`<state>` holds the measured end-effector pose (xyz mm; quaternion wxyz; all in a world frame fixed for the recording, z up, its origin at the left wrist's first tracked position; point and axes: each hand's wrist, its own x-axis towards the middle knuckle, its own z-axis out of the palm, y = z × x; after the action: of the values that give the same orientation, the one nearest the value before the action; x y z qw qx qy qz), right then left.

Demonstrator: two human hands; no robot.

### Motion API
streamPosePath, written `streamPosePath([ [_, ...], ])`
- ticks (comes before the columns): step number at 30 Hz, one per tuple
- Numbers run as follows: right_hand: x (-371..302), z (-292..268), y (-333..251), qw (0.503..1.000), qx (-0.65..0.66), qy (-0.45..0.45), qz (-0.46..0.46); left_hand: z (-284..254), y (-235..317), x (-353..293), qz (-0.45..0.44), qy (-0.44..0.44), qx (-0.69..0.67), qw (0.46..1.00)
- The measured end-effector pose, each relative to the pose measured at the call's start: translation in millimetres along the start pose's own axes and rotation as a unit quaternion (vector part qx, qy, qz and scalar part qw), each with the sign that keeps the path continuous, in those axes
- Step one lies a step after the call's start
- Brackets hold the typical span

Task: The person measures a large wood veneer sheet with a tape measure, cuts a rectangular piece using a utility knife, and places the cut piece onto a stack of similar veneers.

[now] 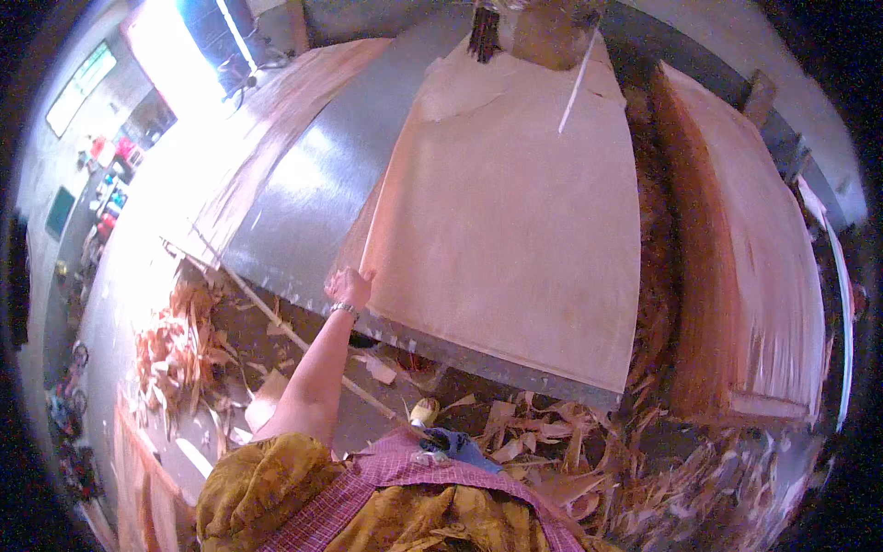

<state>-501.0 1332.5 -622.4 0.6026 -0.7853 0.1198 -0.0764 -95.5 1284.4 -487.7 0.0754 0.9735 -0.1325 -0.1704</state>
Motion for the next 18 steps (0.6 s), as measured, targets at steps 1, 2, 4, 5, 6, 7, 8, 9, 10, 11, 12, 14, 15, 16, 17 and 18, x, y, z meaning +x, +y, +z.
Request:
streamPosePath([
  [1, 9.9, 9.4, -2.4, 1.0, -0.005, -0.001, 0.014, -10.0, 2.8, 5.9, 0.036, 0.002, -0.01, 0.999],
  [2, 12.4, 15.3, -5.3, 1.0, -0.011, 0.004, 0.029, -16.3, 7.9, 9.1, 0.071, 0.004, -0.021, 0.997],
  [4, 19.9, 22.7, -9.4, 0.998, -0.019, 0.016, 0.06, -23.5, 22.4, 8.7, 0.171, 0.078, -0.076, 0.979],
  [5, 19.3, 24.2, -9.4, 0.996, -0.021, 0.032, 0.078, -33.8, 44.7, 0.1, 0.196, 0.081, -0.096, 0.972],
  [6, 13.8, 25.6, -8.2, 0.992, -0.023, 0.058, 0.108, -48.1, 72.5, -13.5, 0.225, 0.081, -0.118, 0.964],
  [7, 6.9, 26.3, -8.3, 0.987, -0.031, 0.084, 0.131, -62.7, 93.9, -26.5, 0.257, 0.089, -0.152, 0.95],
  [8, 1.5, 25.8, -13.7, 0.98, -0.073, 0.119, 0.138, -78.3, 109.8, -37.5, 0.288, 0.097, -0.185, 0.935],
  [9, -5.4, 23.0, -21.9, 0.967, -0.157, 0.174, 0.103, -93.3, 121.4, -48.0, 0.308, 0.097, -0.198, 0.925],
  [10, -19.7, 22.8, -18.3, 0.95, -0.24, 0.16, 0.122, -108.5, 132.7, -58.9, 0.329, 0.098, -0.213, 0.915],
  [11, -41.0, 26.0, 5.8, 0.964, -0.158, 0.151, 0.148, -118.3, 144.5, -67.2, 0.352, 0.095, -0.232, 0.902],
  [12, -64.5, 29.5, 40.0, 0.972, -0.076, 0.143, 0.172, -122.5, 154.4, -71.6, 0.365, 0.09, -0.276, 0.884],
  [14, -97.0, 30.5, 67.4, 0.963, -0.018, 0.165, 0.214, -126.8, 158.2, -74.2, 0.379, 0.099, -0.319, 0.863],
  [15, -111.4, 33.1, 69.9, 0.95, -0.041, 0.197, 0.241, -129.2, 156.2, -73.9, 0.384, 0.104, -0.336, 0.854],
  [16, -126.4, 38.1, 67.5, 0.933, -0.064, 0.228, 0.27, -128.7, 151.3, -72.6, 0.375, 0.106, -0.352, 0.851],
  [17, -118.1, 44.1, 25.6, 0.914, -0.213, 0.257, 0.231, -124.7, 127.6, -50.4, 0.359, 0.124, -0.37, 0.848],
  [18, -107.3, 40.8, -42.0, 0.858, -0.361, 0.298, 0.211, -120.7, 101.4, -28.5, 0.342, 0.138, -0.392, 0.843],
])
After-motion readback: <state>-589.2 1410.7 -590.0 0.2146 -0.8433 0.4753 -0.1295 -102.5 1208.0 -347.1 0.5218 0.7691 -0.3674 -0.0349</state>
